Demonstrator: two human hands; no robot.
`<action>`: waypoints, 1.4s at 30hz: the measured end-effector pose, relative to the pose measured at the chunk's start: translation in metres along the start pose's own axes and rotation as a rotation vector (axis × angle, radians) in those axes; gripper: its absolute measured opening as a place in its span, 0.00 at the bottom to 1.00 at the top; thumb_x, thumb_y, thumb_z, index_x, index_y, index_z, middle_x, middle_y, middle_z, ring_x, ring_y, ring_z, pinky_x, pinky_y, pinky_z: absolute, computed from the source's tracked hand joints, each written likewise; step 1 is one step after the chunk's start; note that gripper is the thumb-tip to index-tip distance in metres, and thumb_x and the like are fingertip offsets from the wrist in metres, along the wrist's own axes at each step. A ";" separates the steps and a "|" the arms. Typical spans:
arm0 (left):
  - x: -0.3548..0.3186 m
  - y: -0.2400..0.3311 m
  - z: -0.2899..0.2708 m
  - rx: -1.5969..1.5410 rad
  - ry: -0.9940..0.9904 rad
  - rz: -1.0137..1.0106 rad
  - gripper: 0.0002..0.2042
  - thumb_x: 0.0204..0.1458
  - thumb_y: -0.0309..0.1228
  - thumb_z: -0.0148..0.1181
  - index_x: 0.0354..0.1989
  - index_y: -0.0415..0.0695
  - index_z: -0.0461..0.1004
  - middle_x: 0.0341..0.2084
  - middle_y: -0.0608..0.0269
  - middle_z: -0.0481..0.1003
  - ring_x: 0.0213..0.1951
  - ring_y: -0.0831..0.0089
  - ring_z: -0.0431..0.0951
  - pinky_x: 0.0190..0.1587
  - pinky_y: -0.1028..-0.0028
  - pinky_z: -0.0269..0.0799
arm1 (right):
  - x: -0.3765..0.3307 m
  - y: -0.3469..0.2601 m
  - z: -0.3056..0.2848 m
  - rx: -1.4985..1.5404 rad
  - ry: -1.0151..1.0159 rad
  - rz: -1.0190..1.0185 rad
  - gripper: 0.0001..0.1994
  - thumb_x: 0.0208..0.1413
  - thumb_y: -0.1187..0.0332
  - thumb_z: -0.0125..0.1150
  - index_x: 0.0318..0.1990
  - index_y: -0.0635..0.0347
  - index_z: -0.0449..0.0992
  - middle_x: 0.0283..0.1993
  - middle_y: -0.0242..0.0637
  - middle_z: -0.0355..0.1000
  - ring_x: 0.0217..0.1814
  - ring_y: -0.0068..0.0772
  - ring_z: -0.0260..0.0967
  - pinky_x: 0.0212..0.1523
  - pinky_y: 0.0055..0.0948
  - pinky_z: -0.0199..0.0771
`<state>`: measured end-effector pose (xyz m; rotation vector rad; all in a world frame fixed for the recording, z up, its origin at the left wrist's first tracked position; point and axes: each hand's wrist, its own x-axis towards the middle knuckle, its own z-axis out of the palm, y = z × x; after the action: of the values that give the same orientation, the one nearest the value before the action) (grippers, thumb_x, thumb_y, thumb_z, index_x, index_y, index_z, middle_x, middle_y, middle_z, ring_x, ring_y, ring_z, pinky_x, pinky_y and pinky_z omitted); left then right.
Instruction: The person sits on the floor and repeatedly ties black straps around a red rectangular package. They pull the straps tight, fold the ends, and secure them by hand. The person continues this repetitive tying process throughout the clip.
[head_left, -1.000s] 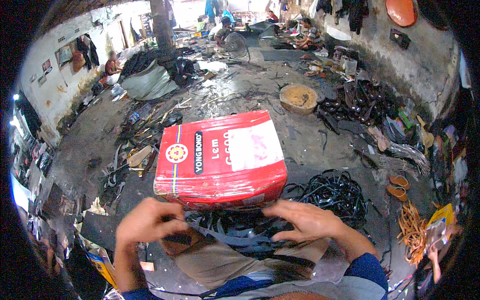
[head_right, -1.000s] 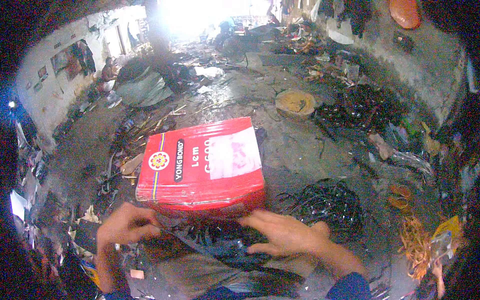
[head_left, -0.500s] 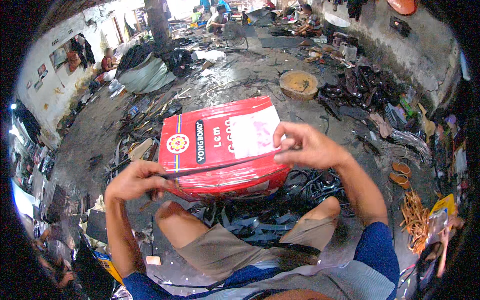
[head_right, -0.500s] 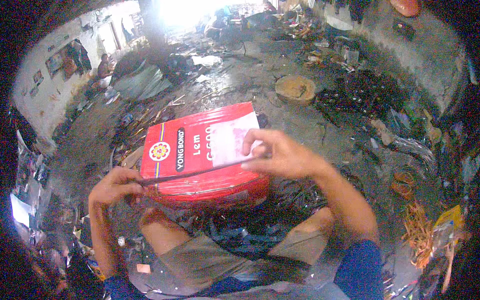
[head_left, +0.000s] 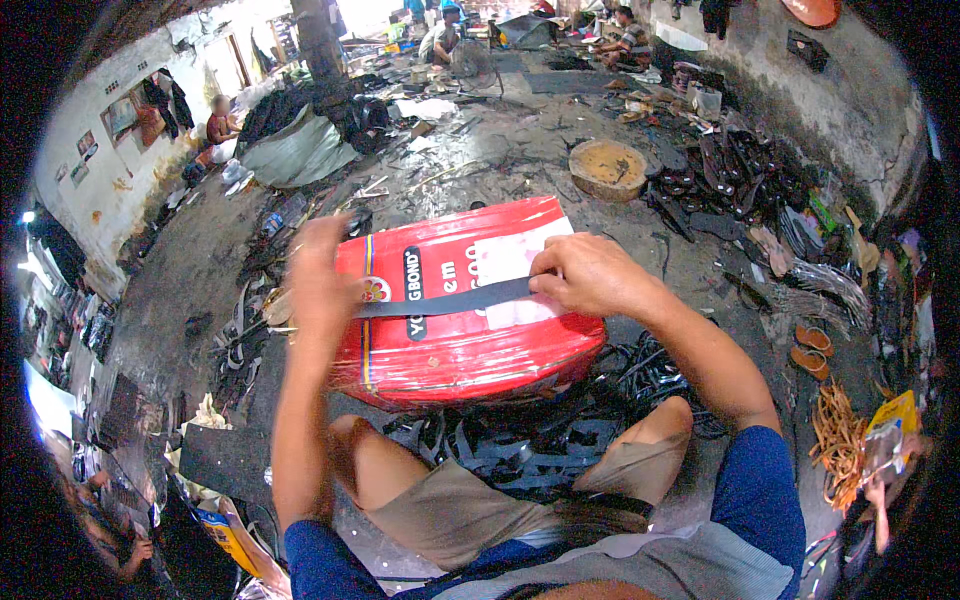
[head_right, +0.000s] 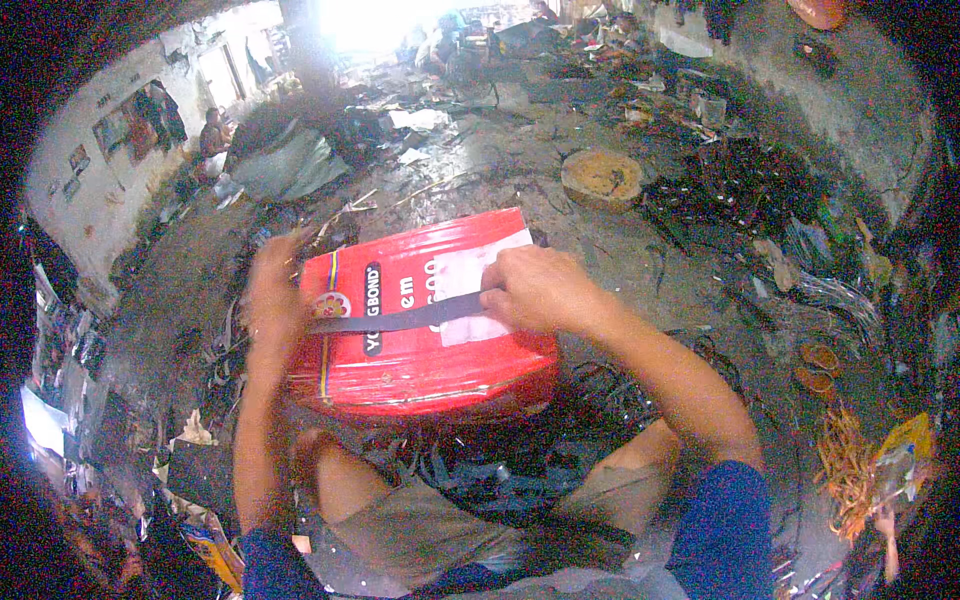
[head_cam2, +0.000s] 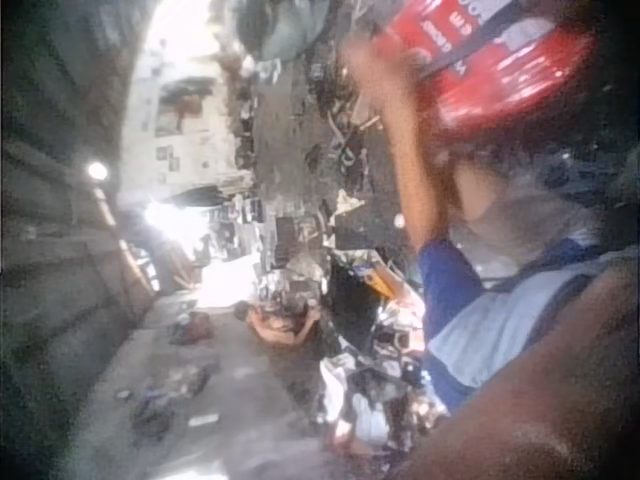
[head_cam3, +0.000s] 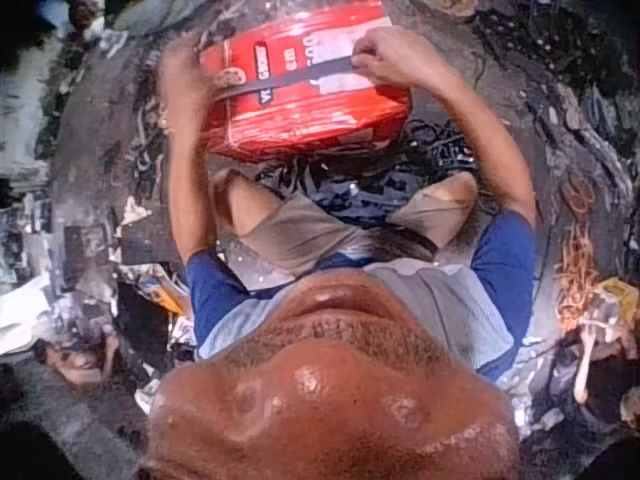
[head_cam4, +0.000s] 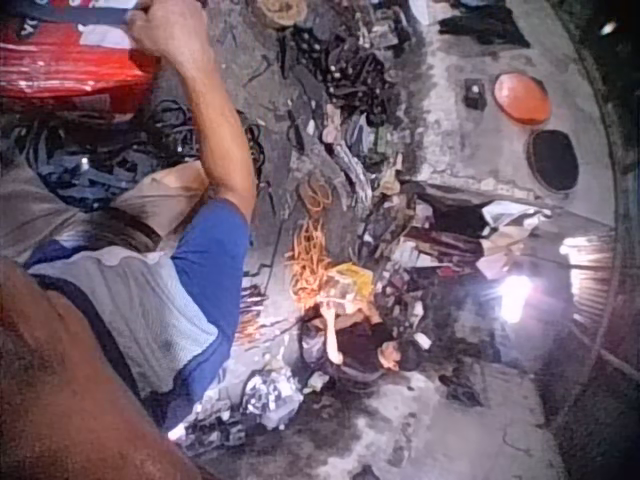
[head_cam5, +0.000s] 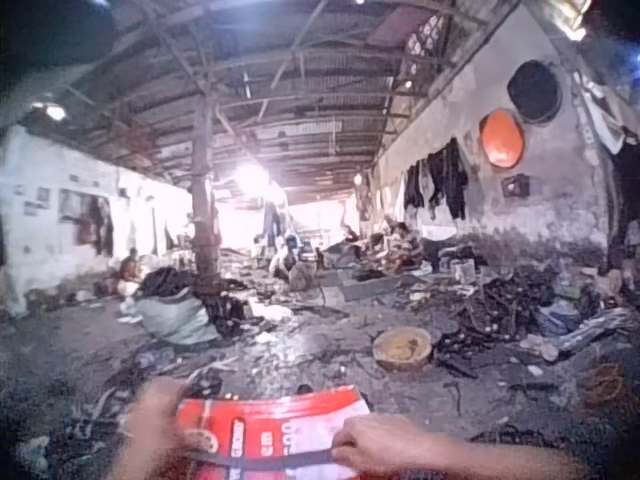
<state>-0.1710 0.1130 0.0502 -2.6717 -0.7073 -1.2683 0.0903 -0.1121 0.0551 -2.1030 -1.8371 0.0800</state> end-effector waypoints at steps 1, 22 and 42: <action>0.006 0.037 0.022 -0.374 -0.086 -0.044 0.26 0.46 0.25 0.71 0.57 0.40 0.73 0.51 0.48 0.77 0.50 0.49 0.78 0.54 0.61 0.74 | 0.002 -0.004 0.004 -0.025 -0.005 0.020 0.13 0.54 0.64 0.66 0.45 0.59 0.83 0.35 0.50 0.80 0.40 0.53 0.79 0.45 0.46 0.77; -0.008 0.141 0.090 -0.774 -0.379 -0.125 0.07 0.49 0.24 0.69 0.36 0.37 0.83 0.32 0.56 0.79 0.36 0.70 0.80 0.40 0.70 0.76 | -0.031 0.019 0.011 -0.022 0.305 -0.122 0.11 0.56 0.60 0.65 0.36 0.57 0.84 0.42 0.44 0.73 0.40 0.50 0.77 0.44 0.47 0.79; -0.007 0.137 0.096 -0.869 -0.414 -0.321 0.05 0.50 0.27 0.67 0.28 0.38 0.82 0.26 0.62 0.79 0.29 0.77 0.77 0.33 0.72 0.73 | -0.016 0.031 0.038 0.399 0.461 0.185 0.08 0.45 0.66 0.74 0.30 0.59 0.84 0.23 0.29 0.63 0.27 0.25 0.60 0.33 0.28 0.63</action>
<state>-0.0451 0.0165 -0.0029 -3.7316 -0.7809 -1.3155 0.1067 -0.1225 0.0071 -1.8155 -1.2410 0.0034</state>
